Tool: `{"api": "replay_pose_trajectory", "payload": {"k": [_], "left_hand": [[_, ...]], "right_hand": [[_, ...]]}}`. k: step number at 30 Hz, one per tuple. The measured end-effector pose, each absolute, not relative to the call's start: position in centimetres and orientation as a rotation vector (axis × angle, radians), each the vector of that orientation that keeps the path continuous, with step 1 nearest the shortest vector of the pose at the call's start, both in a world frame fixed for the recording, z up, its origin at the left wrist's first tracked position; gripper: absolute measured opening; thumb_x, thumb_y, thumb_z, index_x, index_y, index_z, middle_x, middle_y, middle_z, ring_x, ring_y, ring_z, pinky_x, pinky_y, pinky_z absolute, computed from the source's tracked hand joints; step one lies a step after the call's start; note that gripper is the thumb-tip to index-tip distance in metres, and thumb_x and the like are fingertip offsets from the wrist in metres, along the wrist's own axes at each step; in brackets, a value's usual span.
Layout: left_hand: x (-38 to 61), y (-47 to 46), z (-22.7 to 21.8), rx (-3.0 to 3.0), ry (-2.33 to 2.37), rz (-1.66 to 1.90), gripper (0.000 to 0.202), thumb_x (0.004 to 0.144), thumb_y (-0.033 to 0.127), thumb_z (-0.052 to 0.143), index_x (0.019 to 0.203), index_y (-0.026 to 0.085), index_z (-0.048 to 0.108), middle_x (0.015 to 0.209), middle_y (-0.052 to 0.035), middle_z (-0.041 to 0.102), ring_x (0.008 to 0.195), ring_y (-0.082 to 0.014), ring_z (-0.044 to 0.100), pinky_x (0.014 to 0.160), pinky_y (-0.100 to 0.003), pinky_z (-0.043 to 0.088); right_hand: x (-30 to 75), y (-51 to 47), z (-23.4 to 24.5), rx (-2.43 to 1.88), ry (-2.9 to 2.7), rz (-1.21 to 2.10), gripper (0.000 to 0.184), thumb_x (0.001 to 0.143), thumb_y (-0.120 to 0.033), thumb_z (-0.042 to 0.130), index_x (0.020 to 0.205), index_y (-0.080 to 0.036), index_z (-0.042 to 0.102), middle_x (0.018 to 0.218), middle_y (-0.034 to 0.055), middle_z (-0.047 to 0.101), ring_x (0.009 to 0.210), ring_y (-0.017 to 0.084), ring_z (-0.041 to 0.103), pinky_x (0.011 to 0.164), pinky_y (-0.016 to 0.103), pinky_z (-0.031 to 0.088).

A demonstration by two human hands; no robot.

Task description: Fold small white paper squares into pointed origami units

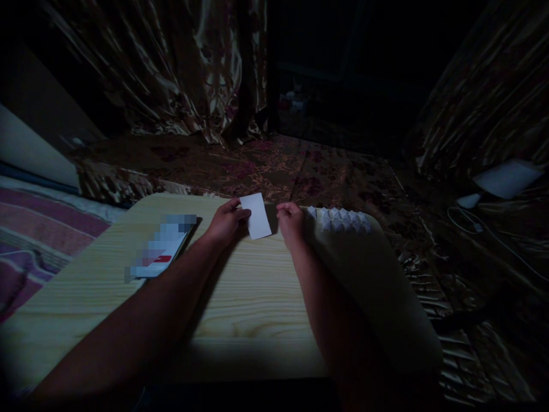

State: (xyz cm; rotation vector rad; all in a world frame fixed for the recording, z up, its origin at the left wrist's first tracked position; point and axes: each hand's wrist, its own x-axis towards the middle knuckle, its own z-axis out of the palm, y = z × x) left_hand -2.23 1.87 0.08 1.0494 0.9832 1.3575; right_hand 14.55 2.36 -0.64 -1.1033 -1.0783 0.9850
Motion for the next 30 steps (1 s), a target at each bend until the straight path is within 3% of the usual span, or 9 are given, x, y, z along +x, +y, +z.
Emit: {"api": "replay_pose_trajectory", "payload": {"k": [3, 5, 12, 19, 30], "left_hand": [[-2.2, 2.0, -0.5, 1.048, 0.923, 1.334, 0.038, 0.06, 0.021, 0.068, 0.097, 0.016, 0.061, 0.064, -0.0002, 0.063, 0.055, -0.0148, 0.059, 0.053, -0.025, 0.045], [-2.1, 2.2, -0.7, 1.06, 0.922, 1.327, 0.038, 0.061, 0.022, 0.069, 0.097, 0.016, 0.061, 0.064, -0.0002, 0.063, 0.054, -0.0148, 0.058, 0.053, -0.026, 0.046], [-1.7, 2.2, -0.8, 1.113, 0.961, 1.319, 0.038, 0.064, 0.023, 0.069, 0.1, 0.017, 0.06, 0.064, -0.0004, 0.063, 0.051, -0.0133, 0.056, 0.053, -0.026, 0.046], [-1.5, 1.9, -1.0, 1.206, 0.937, 1.263, 0.037, 0.066, 0.025, 0.067, 0.101, 0.016, 0.059, 0.063, -0.0004, 0.063, 0.048, -0.0117, 0.054, 0.046, -0.022, 0.042], [-1.8, 1.9, -0.4, 1.197, 1.031, 1.497, 0.041, 0.063, 0.017, 0.063, 0.104, 0.017, 0.066, 0.056, 0.0039, 0.053, 0.045, -0.008, 0.043, 0.045, -0.021, 0.033]], "right_hand": [[14.6, 2.1, -1.1, -1.023, -0.991, 1.083, 0.019, 0.061, -0.021, 0.061, 0.08, -0.018, 0.06, 0.077, 0.0, 0.062, 0.061, 0.01, 0.054, 0.046, 0.02, 0.039], [14.7, 2.1, -1.2, -0.999, -0.991, 1.184, 0.02, 0.066, -0.028, 0.063, 0.083, -0.017, 0.062, 0.085, 0.0026, 0.064, 0.064, 0.011, 0.058, 0.048, 0.021, 0.042], [13.9, 1.9, -0.9, -1.061, -1.094, 1.191, 0.028, 0.07, -0.043, 0.064, 0.083, -0.018, 0.062, 0.068, -0.0008, 0.063, 0.057, 0.011, 0.055, 0.049, 0.022, 0.043], [13.6, 1.7, -1.4, -1.127, -1.189, 1.083, 0.023, 0.064, -0.036, 0.069, 0.073, -0.018, 0.057, 0.063, -0.0014, 0.064, 0.053, 0.012, 0.056, 0.05, 0.023, 0.042], [13.5, 1.5, -1.2, -1.192, -1.194, 1.099, 0.018, 0.061, -0.03, 0.07, 0.068, -0.018, 0.058, 0.06, -0.0006, 0.065, 0.05, 0.014, 0.055, 0.047, 0.025, 0.039]]}}
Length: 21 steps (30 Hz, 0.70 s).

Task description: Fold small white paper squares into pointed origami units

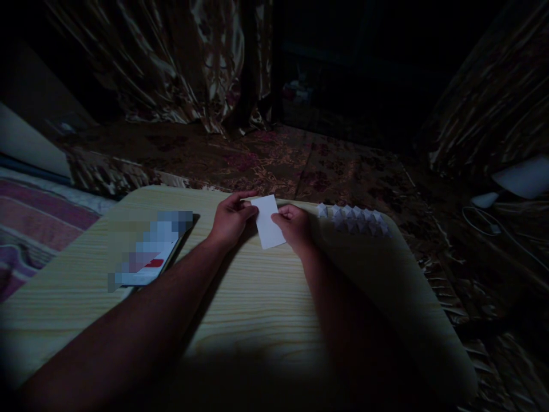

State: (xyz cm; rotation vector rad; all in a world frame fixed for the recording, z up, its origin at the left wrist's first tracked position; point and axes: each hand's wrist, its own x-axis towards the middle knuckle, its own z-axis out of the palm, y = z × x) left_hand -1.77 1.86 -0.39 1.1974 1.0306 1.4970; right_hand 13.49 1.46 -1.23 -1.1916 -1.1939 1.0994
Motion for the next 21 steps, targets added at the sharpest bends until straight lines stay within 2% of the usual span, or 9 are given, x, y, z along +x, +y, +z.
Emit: {"api": "replay_pose_trajectory", "payload": {"k": [5, 9, 11, 16, 21], "left_hand": [[-1.72, 2.05, -0.96, 1.245, 1.052, 1.449, 0.037, 0.064, 0.016, 0.063, 0.1, 0.017, 0.068, 0.058, 0.0025, 0.054, 0.048, -0.0091, 0.044, 0.045, -0.021, 0.032], [-1.73, 2.02, -1.15, 1.305, 1.026, 1.427, 0.035, 0.066, 0.018, 0.063, 0.101, 0.018, 0.065, 0.056, 0.0035, 0.051, 0.046, -0.0087, 0.043, 0.044, -0.02, 0.031], [-1.7, 1.88, -1.04, 1.325, 1.021, 1.406, 0.038, 0.067, 0.019, 0.064, 0.105, 0.018, 0.062, 0.055, 0.0043, 0.051, 0.045, -0.0086, 0.043, 0.044, -0.02, 0.031], [-1.6, 1.68, -0.8, 1.321, 1.062, 1.378, 0.04, 0.067, 0.022, 0.066, 0.106, 0.017, 0.059, 0.058, 0.0029, 0.055, 0.045, -0.0089, 0.045, 0.043, -0.02, 0.032], [-1.66, 1.79, -0.9, 1.313, 1.054, 1.397, 0.04, 0.069, 0.024, 0.066, 0.107, 0.017, 0.057, 0.06, 0.0021, 0.058, 0.047, -0.0093, 0.047, 0.045, -0.02, 0.034]], "right_hand": [[13.73, 1.46, -1.28, -1.132, -1.213, 1.088, 0.019, 0.068, -0.036, 0.066, 0.075, -0.018, 0.064, 0.062, -0.0012, 0.064, 0.053, 0.013, 0.054, 0.049, 0.024, 0.039], [14.03, 1.6, -1.43, -1.054, -1.192, 1.081, 0.028, 0.074, -0.04, 0.06, 0.092, -0.02, 0.069, 0.084, 0.0012, 0.07, 0.071, 0.016, 0.061, 0.059, 0.025, 0.045], [14.13, 1.67, -1.55, -1.024, -1.199, 1.072, 0.029, 0.074, -0.04, 0.062, 0.094, -0.021, 0.069, 0.09, 0.0015, 0.07, 0.077, 0.016, 0.062, 0.064, 0.026, 0.047], [14.2, 1.65, -1.75, -0.972, -1.202, 1.136, 0.024, 0.071, -0.036, 0.067, 0.089, -0.022, 0.071, 0.079, -0.0002, 0.069, 0.07, 0.015, 0.06, 0.063, 0.027, 0.046], [14.27, 1.28, -1.41, -0.966, -1.255, 1.188, 0.023, 0.072, -0.035, 0.065, 0.089, -0.022, 0.073, 0.085, 0.0023, 0.071, 0.075, 0.018, 0.063, 0.067, 0.03, 0.048]]}}
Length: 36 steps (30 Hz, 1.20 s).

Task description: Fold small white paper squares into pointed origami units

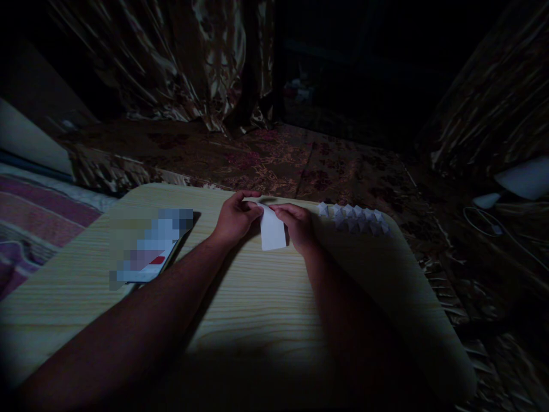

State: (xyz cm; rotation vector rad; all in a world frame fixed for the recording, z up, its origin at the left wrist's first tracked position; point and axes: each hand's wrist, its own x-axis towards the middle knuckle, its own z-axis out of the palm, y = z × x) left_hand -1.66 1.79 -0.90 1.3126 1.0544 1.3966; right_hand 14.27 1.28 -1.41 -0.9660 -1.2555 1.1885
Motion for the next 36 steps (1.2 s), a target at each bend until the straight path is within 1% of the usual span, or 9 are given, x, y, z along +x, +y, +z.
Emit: {"api": "replay_pose_trajectory", "payload": {"k": [6, 10, 14, 17, 20, 25, 29, 32, 36], "left_hand": [[-1.68, 1.81, -0.78, 1.271, 1.044, 1.407, 0.039, 0.069, 0.024, 0.067, 0.105, 0.017, 0.057, 0.06, 0.0024, 0.058, 0.047, -0.0095, 0.047, 0.047, -0.021, 0.035], [-1.58, 1.85, -0.77, 1.233, 1.027, 1.423, 0.035, 0.068, 0.023, 0.067, 0.1, 0.019, 0.054, 0.058, 0.004, 0.056, 0.046, -0.0096, 0.047, 0.047, -0.022, 0.036], [-1.51, 1.94, -0.94, 1.216, 1.037, 1.455, 0.025, 0.068, 0.023, 0.067, 0.083, 0.021, 0.048, 0.057, 0.0048, 0.054, 0.045, -0.0098, 0.047, 0.046, -0.022, 0.036], [-1.57, 1.95, -0.98, 1.279, 1.079, 1.478, 0.017, 0.067, 0.022, 0.066, 0.074, 0.019, 0.05, 0.059, 0.0033, 0.054, 0.049, -0.0095, 0.048, 0.048, -0.022, 0.037], [-1.63, 1.84, -0.8, 1.298, 1.105, 1.468, 0.011, 0.068, 0.023, 0.065, 0.074, 0.016, 0.059, 0.061, 0.0016, 0.056, 0.053, -0.0102, 0.05, 0.051, -0.022, 0.038], [-1.56, 1.45, -0.31, 1.268, 1.087, 1.441, 0.019, 0.069, 0.033, 0.068, 0.074, 0.014, 0.067, 0.067, -0.0017, 0.063, 0.059, -0.0115, 0.053, 0.056, -0.023, 0.04], [-1.47, 1.3, -0.31, 1.277, 1.064, 1.401, 0.021, 0.065, 0.033, 0.072, 0.073, 0.014, 0.068, 0.072, -0.0038, 0.067, 0.061, -0.0125, 0.055, 0.058, -0.024, 0.042], [-1.48, 1.44, -0.6, 1.288, 1.105, 1.389, 0.019, 0.068, 0.032, 0.07, 0.07, 0.014, 0.067, 0.068, -0.0027, 0.065, 0.056, -0.0112, 0.052, 0.055, -0.023, 0.041], [-1.46, 1.68, -0.76, 1.323, 1.158, 1.42, 0.016, 0.071, 0.031, 0.065, 0.07, 0.015, 0.064, 0.064, -0.0001, 0.061, 0.055, -0.01, 0.049, 0.053, -0.022, 0.039]], "right_hand": [[14.4, 0.92, -0.82, -0.896, -1.346, 1.207, 0.021, 0.072, -0.034, 0.066, 0.088, -0.021, 0.073, 0.093, 0.0036, 0.072, 0.087, 0.019, 0.064, 0.078, 0.032, 0.048], [14.29, 0.92, -0.81, -0.947, -1.348, 1.185, 0.026, 0.068, -0.034, 0.072, 0.089, -0.02, 0.07, 0.085, 0.0031, 0.072, 0.076, 0.016, 0.063, 0.071, 0.03, 0.049], [14.09, 1.0, -0.99, -0.961, -1.348, 1.185, 0.029, 0.063, -0.033, 0.076, 0.085, -0.018, 0.064, 0.08, 0.0023, 0.069, 0.071, 0.014, 0.062, 0.067, 0.028, 0.048], [13.89, 1.05, -1.16, -0.967, -1.346, 1.156, 0.029, 0.061, -0.032, 0.078, 0.081, -0.018, 0.06, 0.078, 0.0017, 0.067, 0.071, 0.014, 0.063, 0.067, 0.028, 0.049], [13.7, 1.04, -1.27, -0.994, -1.336, 1.138, 0.03, 0.061, -0.032, 0.077, 0.08, -0.019, 0.058, 0.077, 0.0011, 0.066, 0.071, 0.015, 0.063, 0.065, 0.027, 0.049], [13.55, 1.07, -1.3, -1.022, -1.323, 1.077, 0.03, 0.061, -0.032, 0.076, 0.078, -0.019, 0.055, 0.074, 0.0001, 0.064, 0.071, 0.014, 0.062, 0.064, 0.027, 0.048], [13.48, 1.09, -1.37, -1.038, -1.357, 1.036, 0.028, 0.061, -0.031, 0.076, 0.074, -0.02, 0.055, 0.071, -0.0009, 0.062, 0.065, 0.013, 0.058, 0.061, 0.026, 0.047], [13.47, 0.95, -1.3, -1.037, -1.393, 1.029, 0.024, 0.063, -0.031, 0.075, 0.072, -0.019, 0.056, 0.073, -0.0003, 0.062, 0.064, 0.012, 0.057, 0.061, 0.026, 0.046], [13.61, 0.64, -0.84, -1.041, -1.423, 1.068, 0.017, 0.07, -0.033, 0.067, 0.074, -0.018, 0.059, 0.07, 0.0, 0.062, 0.062, 0.012, 0.056, 0.057, 0.025, 0.045]]}}
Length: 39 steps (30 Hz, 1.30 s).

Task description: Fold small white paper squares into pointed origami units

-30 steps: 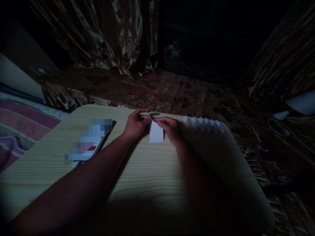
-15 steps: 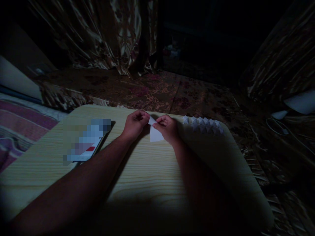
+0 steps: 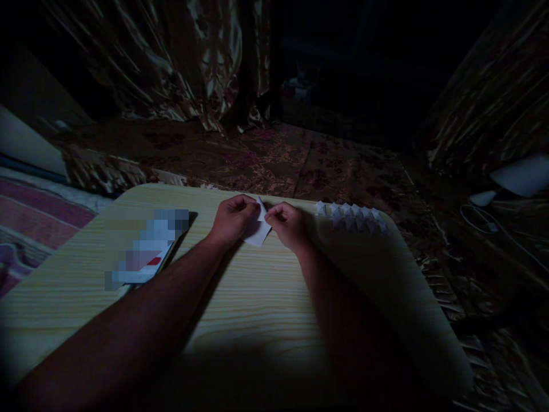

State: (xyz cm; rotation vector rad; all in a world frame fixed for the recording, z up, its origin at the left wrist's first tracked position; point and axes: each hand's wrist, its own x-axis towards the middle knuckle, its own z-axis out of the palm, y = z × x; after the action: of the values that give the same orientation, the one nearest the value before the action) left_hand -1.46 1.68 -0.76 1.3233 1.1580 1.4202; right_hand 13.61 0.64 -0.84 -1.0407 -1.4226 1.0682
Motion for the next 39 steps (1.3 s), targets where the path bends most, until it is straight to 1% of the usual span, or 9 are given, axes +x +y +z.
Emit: {"api": "replay_pose_trajectory", "payload": {"k": [3, 6, 13, 19, 24, 27, 30, 35, 39], "left_hand": [[-1.4, 1.7, -0.6, 1.358, 1.185, 1.455, 0.015, 0.073, 0.031, 0.062, 0.071, 0.016, 0.062, 0.064, 0.0006, 0.059, 0.055, -0.0099, 0.048, 0.053, -0.021, 0.038], [-1.3, 1.7, -0.6, 1.397, 1.177, 1.471, 0.015, 0.075, 0.03, 0.06, 0.072, 0.016, 0.062, 0.064, 0.0008, 0.058, 0.056, -0.0097, 0.047, 0.054, -0.021, 0.038], [-1.4, 1.8, -0.9, 1.49, 1.103, 1.437, 0.016, 0.077, 0.031, 0.059, 0.077, 0.015, 0.062, 0.07, -0.0003, 0.059, 0.064, -0.0111, 0.05, 0.061, -0.022, 0.04], [-1.4, 1.6, -0.7, 1.428, 1.021, 1.373, 0.018, 0.073, 0.028, 0.063, 0.086, 0.015, 0.064, 0.078, -0.0018, 0.065, 0.068, -0.0126, 0.056, 0.063, -0.024, 0.043], [-1.4, 1.2, -0.6, 1.329, 0.891, 1.292, 0.034, 0.063, 0.017, 0.068, 0.096, 0.014, 0.063, 0.09, -0.005, 0.069, 0.074, -0.0152, 0.062, 0.066, -0.026, 0.048], [-1.4, 1.3, -0.6, 1.305, 0.858, 1.284, 0.041, 0.059, 0.017, 0.072, 0.099, 0.013, 0.063, 0.094, -0.0076, 0.069, 0.079, -0.0176, 0.064, 0.07, -0.028, 0.05], [-1.6, 1.5, -0.8, 1.313, 0.864, 1.309, 0.04, 0.059, 0.02, 0.075, 0.096, 0.012, 0.065, 0.091, -0.0071, 0.069, 0.078, -0.0173, 0.064, 0.073, -0.029, 0.05], [-1.7, 1.7, -1.0, 1.344, 0.953, 1.326, 0.033, 0.06, 0.028, 0.078, 0.087, 0.013, 0.067, 0.077, -0.0035, 0.067, 0.064, -0.0126, 0.058, 0.062, -0.026, 0.048], [-1.7, 1.6, -0.7, 1.394, 1.072, 1.309, 0.027, 0.062, 0.033, 0.077, 0.076, 0.013, 0.066, 0.07, -0.0025, 0.064, 0.056, -0.0099, 0.052, 0.052, -0.021, 0.041]], "right_hand": [[13.7, 0.5, -0.5, -1.031, -1.444, 1.084, 0.014, 0.071, -0.031, 0.066, 0.074, -0.018, 0.061, 0.066, -0.0009, 0.061, 0.059, 0.011, 0.054, 0.054, 0.024, 0.043], [13.6, 0.6, -0.6, -1.029, -1.446, 1.073, 0.014, 0.068, -0.028, 0.069, 0.072, -0.018, 0.06, 0.066, -0.0007, 0.062, 0.06, 0.012, 0.055, 0.057, 0.024, 0.044], [13.4, 1.2, -1.5, -1.022, -1.413, 1.133, 0.031, 0.059, -0.025, 0.075, 0.08, -0.019, 0.052, 0.073, -0.001, 0.063, 0.067, 0.013, 0.061, 0.064, 0.026, 0.05], [13.4, 1.3, -1.6, -1.025, -1.389, 1.119, 0.034, 0.066, -0.024, 0.068, 0.094, -0.021, 0.048, 0.071, -0.0041, 0.061, 0.057, 0.01, 0.057, 0.052, 0.021, 0.046], [13.4, 1.2, -1.4, -1.009, -1.368, 1.143, 0.038, 0.069, -0.024, 0.065, 0.102, -0.021, 0.046, 0.069, -0.0053, 0.06, 0.052, 0.008, 0.054, 0.044, 0.017, 0.041], [13.4, 1.1, -1.3, -1.029, -1.356, 1.155, 0.04, 0.07, -0.025, 0.065, 0.105, -0.022, 0.045, 0.069, -0.0053, 0.06, 0.05, 0.008, 0.053, 0.04, 0.016, 0.039], [13.6, 1.1, -1.3, -1.042, -1.346, 1.159, 0.04, 0.07, -0.026, 0.065, 0.105, -0.022, 0.046, 0.07, -0.0048, 0.06, 0.049, 0.008, 0.053, 0.037, 0.016, 0.038], [13.7, 1.2, -1.4, -1.039, -1.347, 1.174, 0.037, 0.071, -0.026, 0.065, 0.104, -0.022, 0.05, 0.068, -0.0043, 0.06, 0.049, 0.008, 0.053, 0.037, 0.016, 0.037], [13.7, 1.2, -1.3, -1.026, -1.369, 1.167, 0.032, 0.071, -0.025, 0.065, 0.101, -0.02, 0.053, 0.067, -0.0039, 0.06, 0.05, 0.008, 0.052, 0.041, 0.017, 0.039]]}}
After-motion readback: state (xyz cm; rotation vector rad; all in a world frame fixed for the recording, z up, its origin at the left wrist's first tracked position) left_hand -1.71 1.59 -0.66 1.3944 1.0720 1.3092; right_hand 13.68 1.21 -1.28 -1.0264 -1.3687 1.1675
